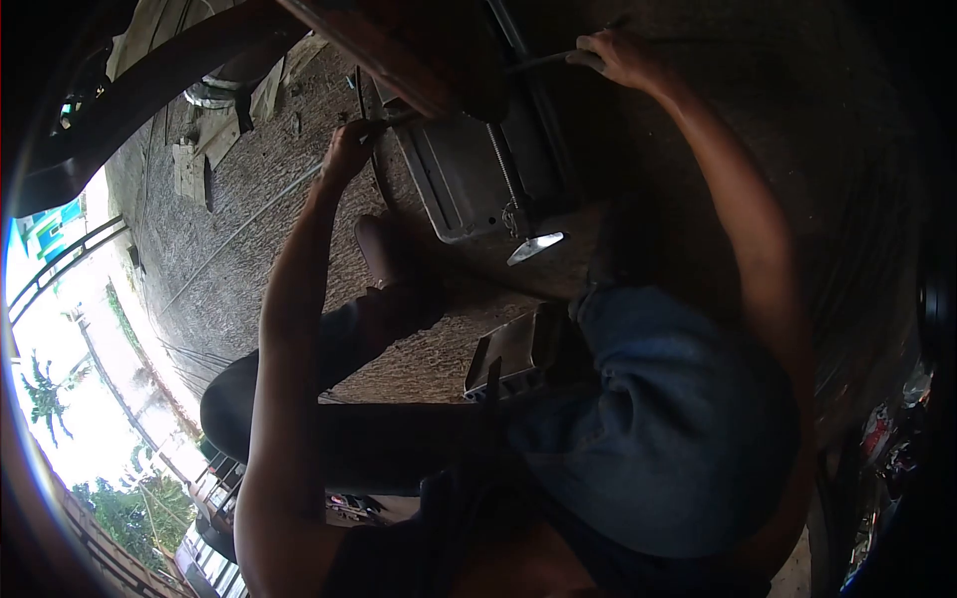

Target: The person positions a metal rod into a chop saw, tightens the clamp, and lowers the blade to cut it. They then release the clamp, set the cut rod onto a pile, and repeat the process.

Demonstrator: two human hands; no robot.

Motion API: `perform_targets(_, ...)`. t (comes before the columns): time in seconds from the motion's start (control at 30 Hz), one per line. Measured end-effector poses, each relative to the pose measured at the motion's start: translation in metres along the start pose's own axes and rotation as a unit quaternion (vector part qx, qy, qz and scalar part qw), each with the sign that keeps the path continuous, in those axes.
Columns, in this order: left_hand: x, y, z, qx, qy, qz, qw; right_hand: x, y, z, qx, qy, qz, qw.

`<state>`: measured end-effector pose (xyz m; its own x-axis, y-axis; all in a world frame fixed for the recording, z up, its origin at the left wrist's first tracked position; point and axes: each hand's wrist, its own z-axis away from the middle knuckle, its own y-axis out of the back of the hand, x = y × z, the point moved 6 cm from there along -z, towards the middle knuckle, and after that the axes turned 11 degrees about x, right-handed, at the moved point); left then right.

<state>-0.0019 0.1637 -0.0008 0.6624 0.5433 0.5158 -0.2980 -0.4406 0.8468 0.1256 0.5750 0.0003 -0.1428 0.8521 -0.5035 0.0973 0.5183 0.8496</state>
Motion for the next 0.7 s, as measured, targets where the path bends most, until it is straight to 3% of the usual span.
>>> perform_targets(0.1,-0.006,-0.003,0.003,-0.005,0.035,0.015,0.999,0.002,-0.004,0.001,0.021,0.006,0.0,1.0)
perform_targets(0.23,-0.01,-0.004,0.0,0.003,0.014,-0.003,1.0,-0.001,-0.001,-0.001,0.004,0.002,0.029,1.0)
perform_targets(0.3,-0.012,-0.004,0.001,-0.038,0.042,0.001,0.998,-0.003,-0.002,0.002,-0.012,-0.013,0.044,0.999)
perform_targets(0.37,-0.003,0.003,0.001,-0.035,0.032,-0.015,0.999,-0.01,0.007,0.01,0.119,0.056,0.065,0.989)
perform_targets(0.43,0.0,0.02,-0.002,-0.025,0.023,-0.034,0.999,-0.02,0.028,0.019,0.183,0.104,0.115,0.971)
perform_targets(0.47,-0.005,0.034,-0.001,-0.069,0.03,-0.069,0.995,-0.03,0.042,0.027,0.241,0.146,0.158,0.947)
perform_targets(0.53,-0.011,0.073,0.002,-0.154,0.045,-0.137,0.978,-0.012,0.055,0.039,0.158,0.088,0.092,0.979)
perform_targets(0.57,-0.009,0.106,0.0,-0.173,0.12,-0.164,0.964,0.0,0.061,0.042,0.093,0.069,0.055,0.992)
perform_targets(0.6,0.0,0.147,-0.002,-0.192,0.196,-0.187,0.943,-0.002,0.084,0.047,0.036,0.015,0.108,0.993)
perform_targets(0.63,0.014,0.19,-0.01,-0.171,0.195,-0.236,0.937,-0.004,0.108,0.056,-0.019,-0.041,0.161,0.986)
perform_targets(0.67,0.018,0.227,-0.014,-0.151,0.194,-0.284,0.927,0.011,0.129,0.061,-0.007,-0.061,0.169,0.984)
perform_targets(0.7,-0.013,0.259,-0.027,-0.144,0.061,-0.282,0.946,0.031,0.151,0.065,0.005,-0.082,0.176,0.981)
